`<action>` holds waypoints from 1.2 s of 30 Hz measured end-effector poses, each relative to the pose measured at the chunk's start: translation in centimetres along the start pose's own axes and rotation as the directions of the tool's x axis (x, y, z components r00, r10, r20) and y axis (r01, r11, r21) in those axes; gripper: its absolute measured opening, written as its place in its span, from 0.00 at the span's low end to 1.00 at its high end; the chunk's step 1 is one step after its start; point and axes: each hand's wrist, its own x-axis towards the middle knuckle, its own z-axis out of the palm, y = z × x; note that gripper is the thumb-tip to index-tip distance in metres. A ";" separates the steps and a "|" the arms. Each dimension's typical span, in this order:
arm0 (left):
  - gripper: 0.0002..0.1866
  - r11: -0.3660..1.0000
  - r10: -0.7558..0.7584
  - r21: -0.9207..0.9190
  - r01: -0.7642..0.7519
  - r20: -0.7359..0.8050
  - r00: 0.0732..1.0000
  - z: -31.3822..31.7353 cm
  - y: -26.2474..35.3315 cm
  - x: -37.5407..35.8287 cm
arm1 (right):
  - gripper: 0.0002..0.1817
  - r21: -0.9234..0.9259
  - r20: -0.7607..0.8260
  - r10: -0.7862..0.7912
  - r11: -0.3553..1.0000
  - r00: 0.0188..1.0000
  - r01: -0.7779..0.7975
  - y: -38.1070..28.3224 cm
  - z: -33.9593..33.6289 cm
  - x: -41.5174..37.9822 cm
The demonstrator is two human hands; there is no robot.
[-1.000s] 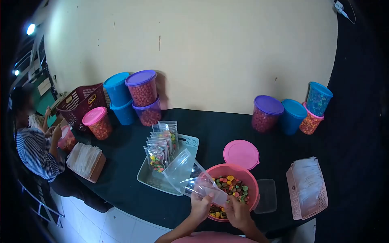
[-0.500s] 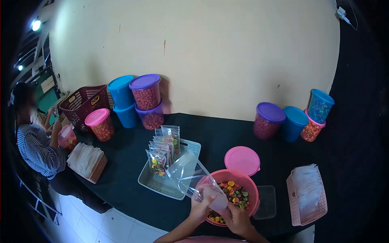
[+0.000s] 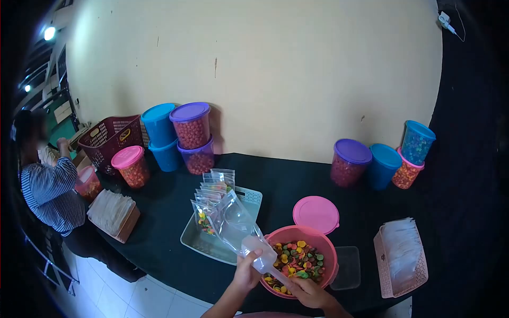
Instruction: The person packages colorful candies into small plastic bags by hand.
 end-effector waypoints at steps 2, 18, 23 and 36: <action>0.28 0.998 -0.025 0.065 0.025 -0.002 1.000 1.1 -0.6 -0.9 | 0.18 -0.014 -0.022 0.031 0.999 0.999 -0.031 -1.3 0.5 -0.1; 0.17 0.892 0.184 0.400 -0.211 0.106 0.977 -3.3 5.5 -1.3 | 0.21 -0.054 -0.013 0.006 0.999 1.000 -0.007 -1.4 -3.6 -3.0; 0.13 0.844 0.038 0.534 -0.050 0.034 0.999 -2.3 4.0 -3.0 | 0.17 0.087 -0.337 -0.038 0.994 0.941 0.072 -1.2 -4.4 -2.7; 0.11 0.744 0.188 0.652 -0.144 0.002 0.982 -2.7 3.0 -2.5 | 0.14 -0.370 -0.392 -0.519 0.845 0.760 0.386 -0.2 -3.0 -1.4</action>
